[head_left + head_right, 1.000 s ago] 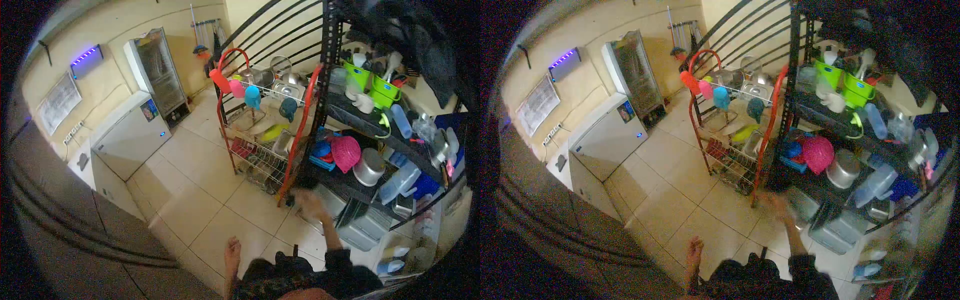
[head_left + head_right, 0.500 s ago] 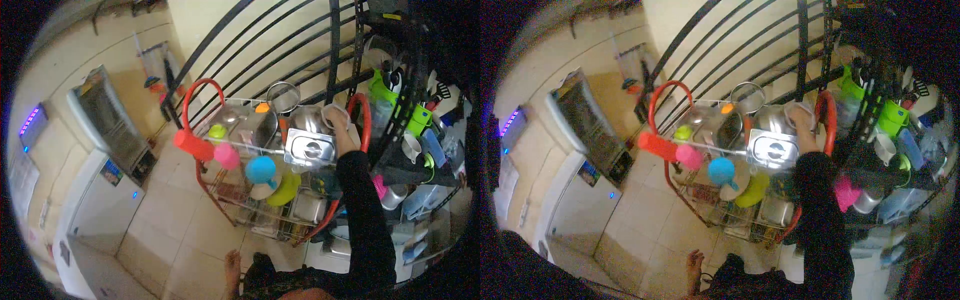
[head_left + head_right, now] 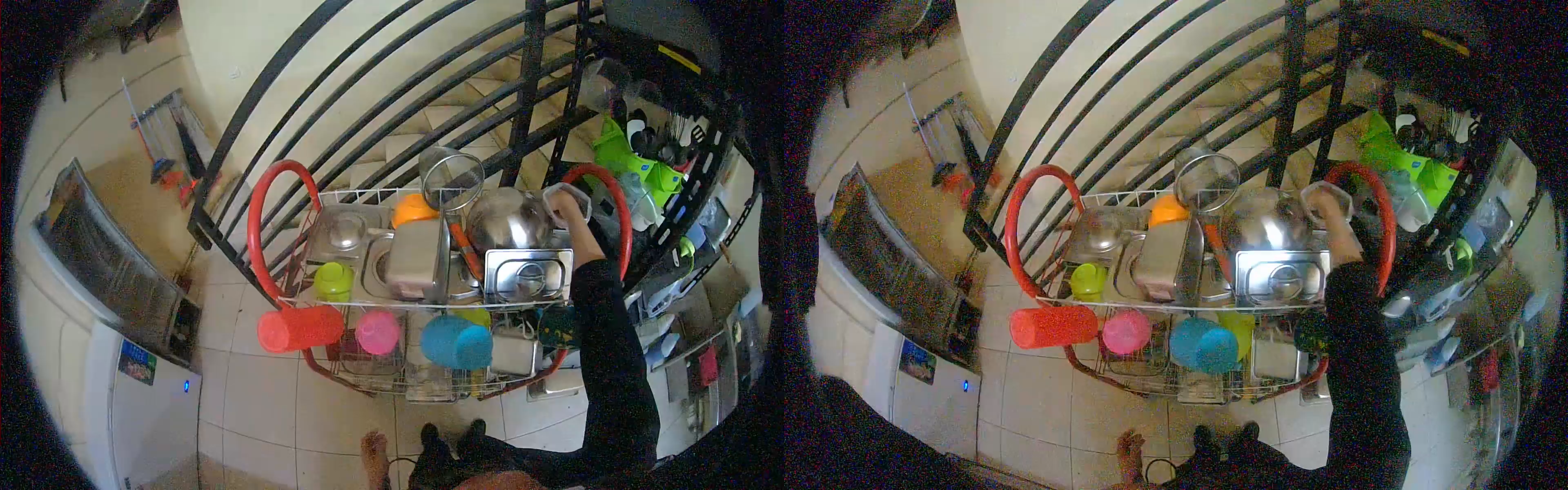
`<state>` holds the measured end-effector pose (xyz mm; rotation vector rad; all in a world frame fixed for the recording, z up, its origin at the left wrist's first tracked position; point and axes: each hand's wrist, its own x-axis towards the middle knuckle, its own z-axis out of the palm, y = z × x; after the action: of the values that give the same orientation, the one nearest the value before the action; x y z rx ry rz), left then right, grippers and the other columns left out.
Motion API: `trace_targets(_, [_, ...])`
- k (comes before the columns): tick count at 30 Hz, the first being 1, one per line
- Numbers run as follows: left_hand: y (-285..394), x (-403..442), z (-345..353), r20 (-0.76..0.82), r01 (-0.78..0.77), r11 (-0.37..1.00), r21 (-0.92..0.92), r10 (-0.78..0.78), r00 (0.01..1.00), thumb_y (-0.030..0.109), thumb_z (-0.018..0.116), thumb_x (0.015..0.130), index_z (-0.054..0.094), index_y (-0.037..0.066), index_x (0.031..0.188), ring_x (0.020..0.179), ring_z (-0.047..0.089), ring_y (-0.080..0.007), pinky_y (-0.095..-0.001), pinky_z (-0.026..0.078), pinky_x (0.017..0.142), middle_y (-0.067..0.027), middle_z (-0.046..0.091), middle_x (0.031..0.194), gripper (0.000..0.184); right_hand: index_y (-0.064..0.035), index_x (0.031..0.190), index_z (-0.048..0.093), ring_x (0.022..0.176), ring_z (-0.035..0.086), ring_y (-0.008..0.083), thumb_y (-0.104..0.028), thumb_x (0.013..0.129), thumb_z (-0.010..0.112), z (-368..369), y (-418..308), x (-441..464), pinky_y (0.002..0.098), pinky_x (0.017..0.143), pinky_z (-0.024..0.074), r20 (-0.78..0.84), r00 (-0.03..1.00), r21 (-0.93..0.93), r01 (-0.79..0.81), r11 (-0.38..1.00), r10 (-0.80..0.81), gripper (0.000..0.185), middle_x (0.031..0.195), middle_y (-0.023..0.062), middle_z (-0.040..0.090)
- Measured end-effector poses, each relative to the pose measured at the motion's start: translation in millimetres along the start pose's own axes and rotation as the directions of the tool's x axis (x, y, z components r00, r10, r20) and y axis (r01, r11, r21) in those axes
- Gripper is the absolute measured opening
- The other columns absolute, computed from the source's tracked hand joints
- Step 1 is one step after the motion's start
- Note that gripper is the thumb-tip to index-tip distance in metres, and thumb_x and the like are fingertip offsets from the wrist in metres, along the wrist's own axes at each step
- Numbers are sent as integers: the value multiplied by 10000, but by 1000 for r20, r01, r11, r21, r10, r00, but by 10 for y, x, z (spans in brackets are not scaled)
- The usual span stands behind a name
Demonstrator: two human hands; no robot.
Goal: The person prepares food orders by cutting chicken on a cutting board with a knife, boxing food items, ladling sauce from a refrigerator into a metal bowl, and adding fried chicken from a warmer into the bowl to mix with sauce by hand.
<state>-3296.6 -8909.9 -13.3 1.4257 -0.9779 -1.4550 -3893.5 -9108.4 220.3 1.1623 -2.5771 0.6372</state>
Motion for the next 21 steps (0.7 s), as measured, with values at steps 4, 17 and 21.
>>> trace_targets(4, [-26, 108, 27, -34, -15, 996, 88, 18, 999, 107, 556, 857, 502, 18, 1096, 869, 550, -142, -272, 469, 763, -79, 574, 927, 261, -48, 777, 615, 690, 596, 234, -204, 676, 580, 16, 226, 60, 334, 590, 478, 204, 976, 124, 54, 991, -79, 189, 751, 120, 613])
trace_targets(17, [2980, -100, 948, 691, -872, 484, 70, 607, 392, -30, 558, 700, 597, 62, 973, 863, 602, -272, -393, 445, 813, -82, 636, 966, 291, -72, 861, 601, 720, 592, 218, -244, 802, 627, -710, -230, -420, 312, 649, 489, 140, 839, 418, 430, 800, -525, 183, 806, 88, 630])
trace_targets(21, [3739, 148, 2244, 692, -993, 85, 87, 712, 122, 10, 594, 729, 556, 87, 1055, 913, 557, -303, -393, 442, 811, -114, 559, 1002, 337, -56, 872, 590, 702, 586, 194, -232, 768, 664, -669, -377, -424, 313, 659, 500, 137, 813, 460, 454, 764, -566, 217, 784, 88, 624])
